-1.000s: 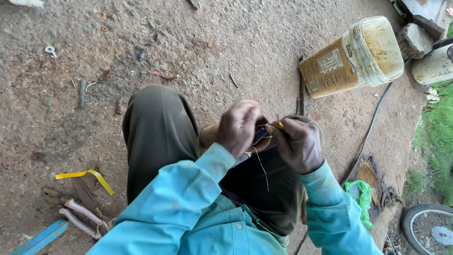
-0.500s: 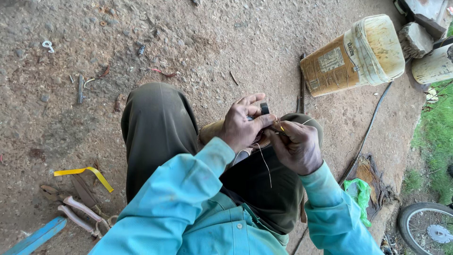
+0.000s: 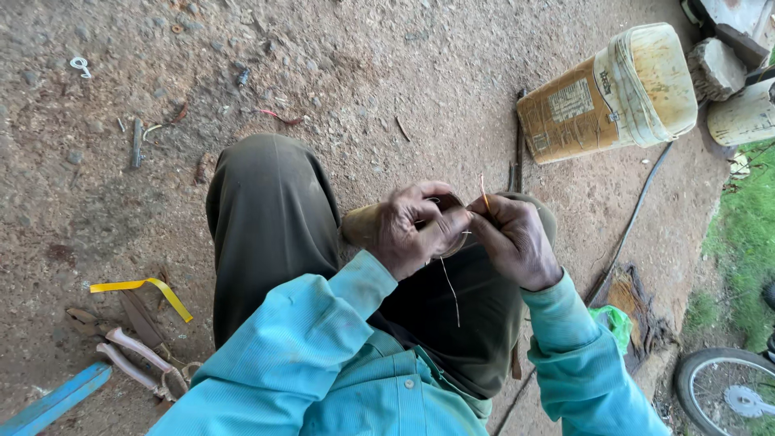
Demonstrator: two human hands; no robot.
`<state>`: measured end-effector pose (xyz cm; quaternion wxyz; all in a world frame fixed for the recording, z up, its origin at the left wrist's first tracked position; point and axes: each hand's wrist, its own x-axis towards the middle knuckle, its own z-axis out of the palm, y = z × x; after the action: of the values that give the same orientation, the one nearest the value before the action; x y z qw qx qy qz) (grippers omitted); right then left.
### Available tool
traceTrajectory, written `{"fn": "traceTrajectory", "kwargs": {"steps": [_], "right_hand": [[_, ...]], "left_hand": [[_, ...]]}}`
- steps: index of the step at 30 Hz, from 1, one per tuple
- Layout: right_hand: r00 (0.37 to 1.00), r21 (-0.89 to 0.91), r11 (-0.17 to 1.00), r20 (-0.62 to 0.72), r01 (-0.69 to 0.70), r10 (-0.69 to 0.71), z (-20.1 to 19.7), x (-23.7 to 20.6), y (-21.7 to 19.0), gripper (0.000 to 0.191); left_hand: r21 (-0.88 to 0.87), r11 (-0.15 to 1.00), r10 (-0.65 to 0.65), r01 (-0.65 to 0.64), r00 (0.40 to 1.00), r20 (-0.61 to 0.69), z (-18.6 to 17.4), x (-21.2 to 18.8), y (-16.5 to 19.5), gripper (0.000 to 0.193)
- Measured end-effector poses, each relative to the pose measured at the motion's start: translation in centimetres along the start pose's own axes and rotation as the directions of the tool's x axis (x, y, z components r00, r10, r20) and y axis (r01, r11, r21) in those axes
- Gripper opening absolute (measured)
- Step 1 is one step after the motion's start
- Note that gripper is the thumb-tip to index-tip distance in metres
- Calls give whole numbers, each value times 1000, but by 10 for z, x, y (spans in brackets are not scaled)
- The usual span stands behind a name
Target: The person sits on the ground and repairs a bundle of wires by stripping insulation, twisting strands, and wrapping the connections with yellow and black electrical tape.
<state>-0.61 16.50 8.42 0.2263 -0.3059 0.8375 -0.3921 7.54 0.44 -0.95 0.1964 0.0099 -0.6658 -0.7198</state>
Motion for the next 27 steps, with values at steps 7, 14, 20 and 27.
{"fn": "traceTrajectory", "kwargs": {"steps": [7, 14, 20, 27], "right_hand": [[992, -27, 992, -23, 122, -122, 0, -5, 5, 16], [980, -269, 951, -88, 152, -181, 8, -12, 1, 6], [860, -488, 775, -90, 402, -502, 5, -8, -4, 9], [859, -465, 799, -142, 380, -491, 18, -3, -17, 15]], "left_hand": [[-341, 940, -15, 13, 1000, -3, 7, 2, -9, 39], [-12, 986, -168, 167, 984, -68, 20, 28, -23, 23], [8, 928, -370, 373, 915, 164, 15, 44, -21, 25], [230, 909, -389, 347, 905, 174, 4, 44, -15, 23]]}}
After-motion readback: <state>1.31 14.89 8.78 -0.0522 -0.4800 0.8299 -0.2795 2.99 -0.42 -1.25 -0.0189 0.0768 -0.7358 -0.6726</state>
